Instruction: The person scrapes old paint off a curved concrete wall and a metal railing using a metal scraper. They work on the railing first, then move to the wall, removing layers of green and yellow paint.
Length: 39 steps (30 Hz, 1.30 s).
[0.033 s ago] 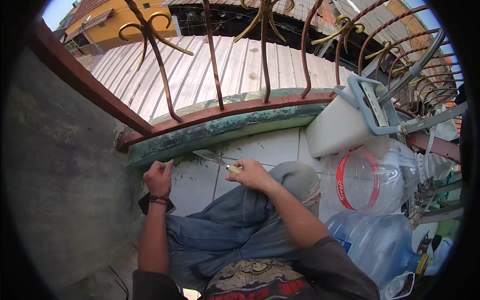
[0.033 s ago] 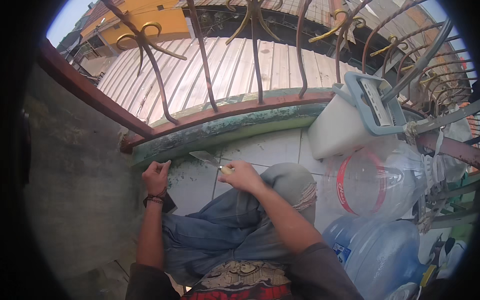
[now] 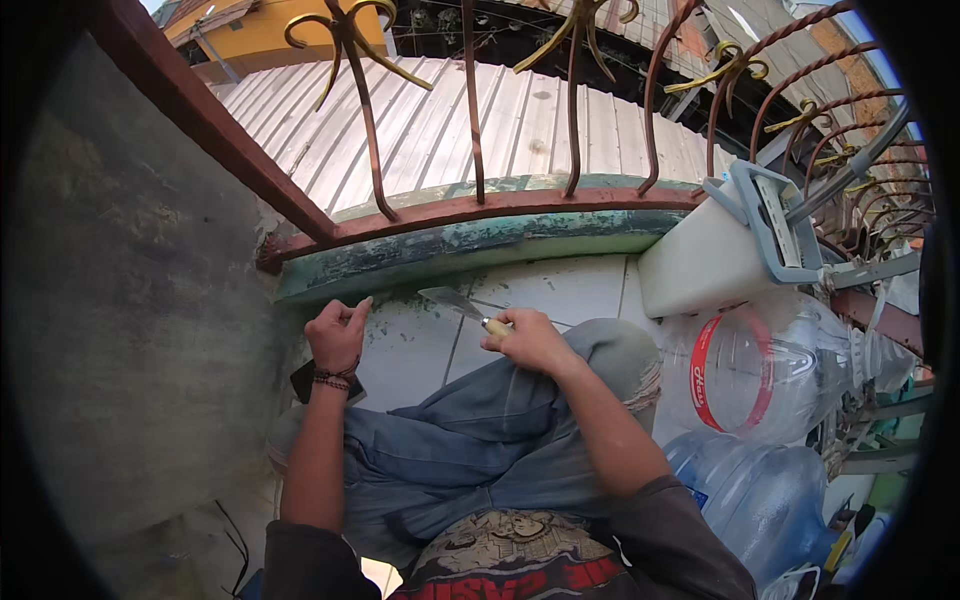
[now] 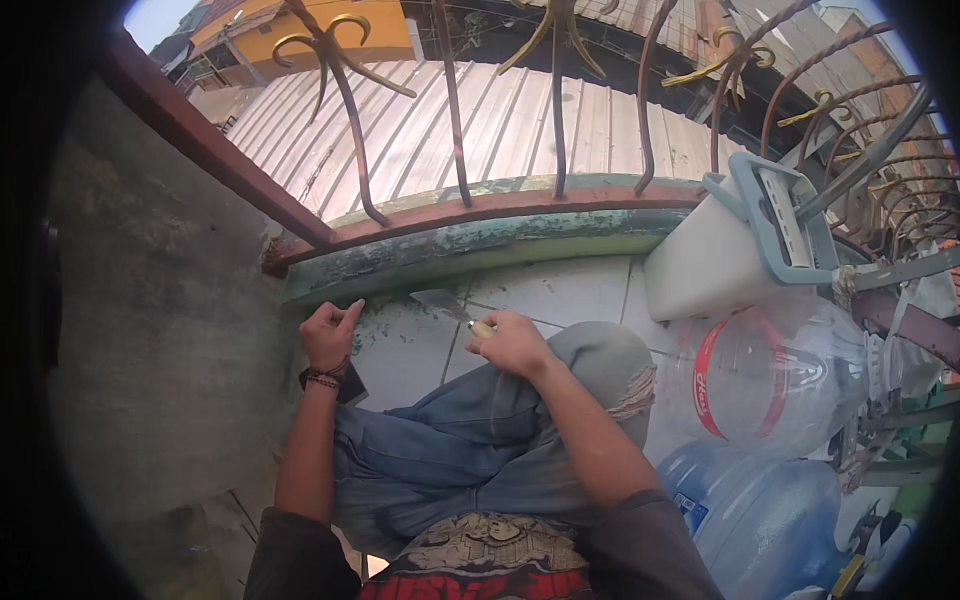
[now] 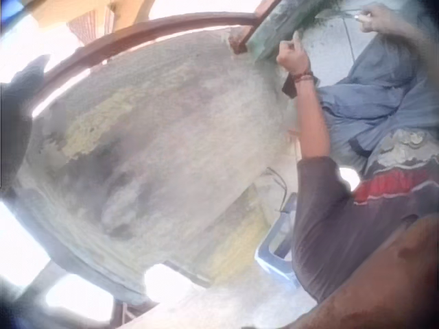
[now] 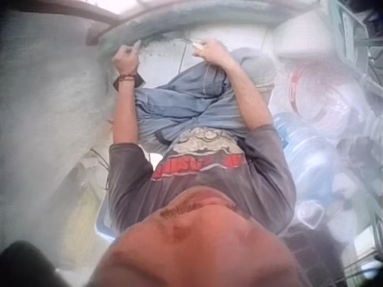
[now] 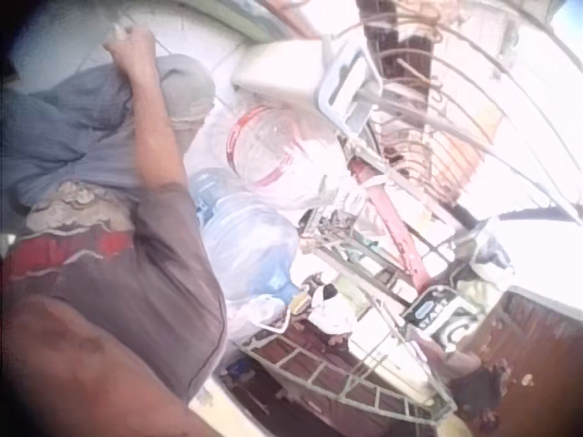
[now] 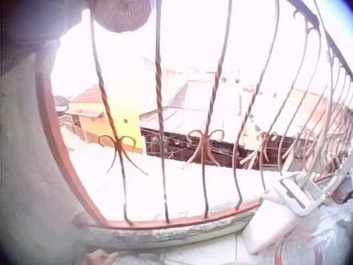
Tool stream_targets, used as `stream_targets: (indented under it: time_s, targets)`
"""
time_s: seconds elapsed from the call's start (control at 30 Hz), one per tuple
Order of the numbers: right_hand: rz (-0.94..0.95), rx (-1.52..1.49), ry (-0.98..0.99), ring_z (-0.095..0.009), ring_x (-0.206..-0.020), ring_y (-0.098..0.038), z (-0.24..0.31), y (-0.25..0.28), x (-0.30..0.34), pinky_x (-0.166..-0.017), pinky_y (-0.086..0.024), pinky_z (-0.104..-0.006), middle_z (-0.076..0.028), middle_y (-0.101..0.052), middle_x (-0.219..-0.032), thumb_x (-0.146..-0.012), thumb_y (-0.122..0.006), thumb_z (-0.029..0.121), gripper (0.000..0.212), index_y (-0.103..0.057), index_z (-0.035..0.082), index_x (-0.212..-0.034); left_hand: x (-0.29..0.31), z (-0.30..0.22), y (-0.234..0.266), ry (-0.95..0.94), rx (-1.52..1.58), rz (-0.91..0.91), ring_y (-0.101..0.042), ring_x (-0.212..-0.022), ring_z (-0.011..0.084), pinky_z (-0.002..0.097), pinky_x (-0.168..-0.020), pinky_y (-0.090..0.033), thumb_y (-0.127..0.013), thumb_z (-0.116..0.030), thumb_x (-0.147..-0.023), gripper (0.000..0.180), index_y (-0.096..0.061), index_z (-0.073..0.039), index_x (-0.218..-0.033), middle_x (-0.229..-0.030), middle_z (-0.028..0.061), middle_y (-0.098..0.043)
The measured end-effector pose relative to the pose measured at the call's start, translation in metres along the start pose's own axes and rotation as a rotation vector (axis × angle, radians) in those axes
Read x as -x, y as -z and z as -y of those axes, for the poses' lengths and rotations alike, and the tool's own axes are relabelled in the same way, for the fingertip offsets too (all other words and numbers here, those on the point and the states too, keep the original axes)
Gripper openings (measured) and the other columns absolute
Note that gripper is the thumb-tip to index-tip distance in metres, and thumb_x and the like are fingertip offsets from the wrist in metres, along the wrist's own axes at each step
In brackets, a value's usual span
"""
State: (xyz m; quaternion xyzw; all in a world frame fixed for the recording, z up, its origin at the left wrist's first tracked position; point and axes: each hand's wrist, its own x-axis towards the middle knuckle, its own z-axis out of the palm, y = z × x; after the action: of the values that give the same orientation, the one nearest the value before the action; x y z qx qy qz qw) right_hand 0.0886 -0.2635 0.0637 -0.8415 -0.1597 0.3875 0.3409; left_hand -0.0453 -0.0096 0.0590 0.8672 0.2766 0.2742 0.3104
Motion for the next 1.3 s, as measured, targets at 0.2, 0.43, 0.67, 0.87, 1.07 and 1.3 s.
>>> stream_targets:
  time_s: [0.2,0.43,0.67,0.87,1.07,1.3]
  targets:
    - [0.097,0.198,0.015,-0.032,-0.096,-0.067,-0.002,-0.006,-0.008,-0.086,-0.050,-0.0377,-0.019,-0.070,-0.099,-0.074,-0.074,0.028,0.044,-0.069,0.000,-0.107,0.020,0.023,0.043,0.050,-0.282,-0.212,-0.049,-0.048,0.0287,0.0376,-0.049,-0.041,-0.065,-0.012,-0.074,0.024,-0.049,-0.002,-0.059,-0.053,0.0151,-0.046]
    - [0.153,0.125,-0.026,-0.026,-0.081,-0.065,0.004,-0.002,-0.016,-0.077,-0.049,-0.0367,-0.017,-0.069,-0.085,-0.074,-0.075,0.026,0.041,-0.070,-0.002,-0.103,0.041,0.016,0.136,0.341,-0.178,-0.099,-0.061,-0.065,0.0220,0.0346,-0.066,-0.051,-0.069,-0.016,-0.077,0.020,-0.062,0.000,-0.088,-0.070,0.0098,-0.063]
    - [0.180,0.194,0.183,-0.026,-0.085,-0.066,-0.005,-0.006,-0.015,-0.081,-0.049,-0.0369,-0.018,-0.071,-0.092,-0.078,-0.073,0.028,0.039,-0.070,-0.002,-0.104,0.139,0.103,0.199,0.610,-0.075,-0.103,-0.065,-0.069,0.0180,0.0303,-0.063,-0.051,-0.071,-0.019,-0.085,0.024,-0.064,-0.001,-0.098,-0.078,0.0110,-0.068]
    - [0.215,0.217,0.129,-0.016,-0.067,-0.057,0.002,-0.006,-0.012,-0.063,-0.044,-0.0312,-0.007,-0.064,-0.073,-0.085,-0.067,0.029,0.035,-0.071,-0.002,-0.101,0.288,0.180,0.156,0.357,-0.494,0.058,-0.061,-0.103,0.0316,0.0438,-0.085,-0.049,-0.068,-0.013,-0.081,0.032,-0.059,-0.005,-0.111,-0.103,0.0158,-0.063]
    - [0.150,0.114,0.252,-0.003,-0.052,-0.042,-0.023,0.004,-0.012,-0.045,-0.030,-0.0222,0.005,-0.054,-0.067,-0.091,-0.067,0.028,0.025,-0.066,0.004,-0.089,0.371,0.133,0.145,0.622,-0.792,-0.171,-0.036,-0.134,0.0412,0.0559,-0.109,-0.028,-0.060,-0.038,-0.090,0.054,-0.050,-0.007,-0.133,-0.142,0.0249,-0.041]
    - [0.169,0.240,0.417,-0.008,-0.066,-0.049,-0.018,-0.006,-0.009,-0.061,-0.038,-0.0241,0.001,-0.059,-0.073,-0.088,-0.071,0.024,0.028,-0.067,-0.002,-0.094,0.468,0.080,0.140,1.226,-0.632,0.116,0.007,-0.148,0.0390,0.0699,-0.109,0.005,-0.029,-0.073,-0.090,0.090,-0.009,-0.015,-0.157,-0.160,0.0219,0.004]
